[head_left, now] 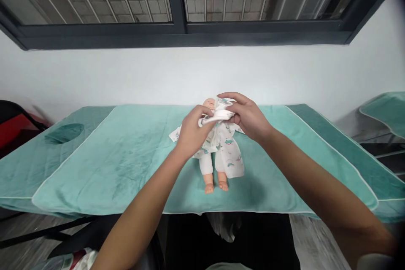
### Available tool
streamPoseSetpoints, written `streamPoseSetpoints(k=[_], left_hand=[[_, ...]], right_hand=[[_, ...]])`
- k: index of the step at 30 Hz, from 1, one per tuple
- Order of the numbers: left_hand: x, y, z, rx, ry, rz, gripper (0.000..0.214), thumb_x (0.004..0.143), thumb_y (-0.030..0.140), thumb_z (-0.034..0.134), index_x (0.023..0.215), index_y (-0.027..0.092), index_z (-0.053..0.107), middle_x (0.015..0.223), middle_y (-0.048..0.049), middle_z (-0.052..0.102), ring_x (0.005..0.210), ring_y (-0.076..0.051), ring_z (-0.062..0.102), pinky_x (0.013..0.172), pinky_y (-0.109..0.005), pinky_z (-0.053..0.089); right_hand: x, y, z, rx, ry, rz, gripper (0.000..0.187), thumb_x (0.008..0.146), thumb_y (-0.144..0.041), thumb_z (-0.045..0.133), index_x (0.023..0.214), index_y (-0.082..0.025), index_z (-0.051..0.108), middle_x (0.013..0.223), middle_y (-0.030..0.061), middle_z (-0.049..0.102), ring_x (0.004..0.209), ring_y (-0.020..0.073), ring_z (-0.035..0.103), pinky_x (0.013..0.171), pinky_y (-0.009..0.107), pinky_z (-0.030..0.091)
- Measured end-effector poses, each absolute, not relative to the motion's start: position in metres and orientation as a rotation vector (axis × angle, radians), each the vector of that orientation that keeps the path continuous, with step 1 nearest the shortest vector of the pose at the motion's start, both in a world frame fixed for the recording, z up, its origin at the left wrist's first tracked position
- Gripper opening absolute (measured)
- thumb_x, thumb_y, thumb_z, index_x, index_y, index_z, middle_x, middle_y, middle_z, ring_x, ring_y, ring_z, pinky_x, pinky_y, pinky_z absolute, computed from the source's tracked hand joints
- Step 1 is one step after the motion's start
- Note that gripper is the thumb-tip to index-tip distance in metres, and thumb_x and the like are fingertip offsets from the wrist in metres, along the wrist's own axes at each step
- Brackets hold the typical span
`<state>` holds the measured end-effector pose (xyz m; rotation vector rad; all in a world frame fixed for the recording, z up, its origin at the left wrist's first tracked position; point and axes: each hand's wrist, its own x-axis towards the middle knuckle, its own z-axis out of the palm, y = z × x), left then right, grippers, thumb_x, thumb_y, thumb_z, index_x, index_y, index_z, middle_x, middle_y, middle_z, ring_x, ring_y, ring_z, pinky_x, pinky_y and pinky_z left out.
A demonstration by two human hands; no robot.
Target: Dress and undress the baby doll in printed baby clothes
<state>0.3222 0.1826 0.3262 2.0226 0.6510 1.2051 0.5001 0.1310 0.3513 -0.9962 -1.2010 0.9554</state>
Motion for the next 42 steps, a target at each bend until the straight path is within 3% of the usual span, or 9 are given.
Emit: streamPoseSetpoints(k=[5,9,13,17,24,29,33,36,42], left_hand=[[0.319,0.188,0.335,1.671,0.501,1.235,0.02,0.087,0.035,0.068,0.09,0.021,0.053,0.082,0.0016,0.059,0.072,-0.012,0.055,0.067,-0.023,0.044],[0.324,0.185,0.347,1.441,0.488,1.173,0.032,0.086,0.047,0.07,0.093,0.023,0.05,0.071,0.0051,0.055,0.056,-0.009,0.05,0.053,-0.02,0.04],[0.328,0.183,0.352,1.389,0.47,0.932,0.046,0.083,0.062,0.066,0.096,0.019,0.06,0.079,-0.0016,0.065,0.069,-0.015,0.064,0.061,-0.024,0.05],[0.329,0.179,0.346,1.544,0.505,0.77,0.043,0.076,0.048,0.079,0.102,0.017,0.067,0.089,-0.0044,0.071,0.078,-0.02,0.068,0.067,-0.028,0.053],[0.324,0.184,0.344,1.269,0.521,1.137,0.026,0.081,0.041,0.074,0.092,0.019,0.063,0.08,0.0004,0.066,0.072,-0.013,0.065,0.065,-0.022,0.051],[0.319,0.178,0.335,1.284,0.477,0.723,0.052,0.077,0.057,0.074,0.107,0.015,0.069,0.09,-0.0095,0.073,0.085,-0.026,0.071,0.074,-0.035,0.056],[0.315,0.176,0.316,1.4,0.512,0.395,0.049,0.064,0.04,0.088,0.103,0.014,0.073,0.096,-0.0121,0.075,0.086,-0.028,0.072,0.075,-0.038,0.056],[0.317,0.179,0.306,1.331,0.568,0.617,0.039,0.069,0.035,0.084,0.101,0.014,0.073,0.092,-0.0086,0.075,0.081,-0.023,0.071,0.073,-0.033,0.055],[0.323,0.18,0.308,1.334,0.614,0.821,0.036,0.072,0.032,0.079,0.103,0.016,0.072,0.088,-0.003,0.074,0.072,-0.018,0.067,0.063,-0.025,0.051]], right_hand=[[0.508,0.117,0.357,-1.107,-1.668,0.7,0.024,0.092,-0.039,0.058,0.104,-0.023,0.072,0.107,0.0044,0.061,0.093,0.0173,0.056,0.075,0.03,0.05],[0.514,0.121,0.366,-1.106,-1.854,0.493,0.033,0.077,-0.048,0.079,0.089,-0.02,0.069,0.1,0.0035,0.054,0.096,0.0185,0.053,0.083,0.03,0.046],[0.508,0.135,0.368,-1.091,-1.552,0.539,0.039,0.075,-0.055,0.079,0.078,-0.019,0.064,0.09,0.0022,0.056,0.086,0.0168,0.054,0.074,0.028,0.045],[0.496,0.142,0.364,-1.048,-1.384,0.787,0.046,0.075,-0.06,0.078,0.07,-0.021,0.054,0.067,-0.0019,0.05,0.062,0.0117,0.047,0.054,0.023,0.037],[0.508,0.138,0.346,-0.988,-1.743,1.226,0.04,0.069,-0.05,0.084,0.087,-0.017,0.069,0.08,0.0003,0.064,0.073,0.015,0.06,0.062,0.024,0.047],[0.507,0.143,0.337,-0.893,-1.358,1.069,0.043,0.08,-0.06,0.073,0.089,-0.018,0.069,0.077,0.0007,0.063,0.067,0.0129,0.057,0.059,0.024,0.046],[0.502,0.144,0.331,-0.869,-1.225,1.08,0.048,0.077,-0.066,0.073,0.08,-0.02,0.061,0.07,-0.0005,0.059,0.061,0.0122,0.054,0.055,0.023,0.045],[0.505,0.14,0.323,-0.897,-1.26,1.22,0.051,0.076,-0.067,0.073,0.091,-0.019,0.065,0.076,0.0018,0.065,0.069,0.0151,0.06,0.06,0.025,0.05],[0.52,0.135,0.314,-1.023,-1.676,1.486,0.042,0.07,-0.042,0.087,0.1,-0.015,0.074,0.097,0.0047,0.074,0.09,0.0192,0.068,0.079,0.029,0.055]])
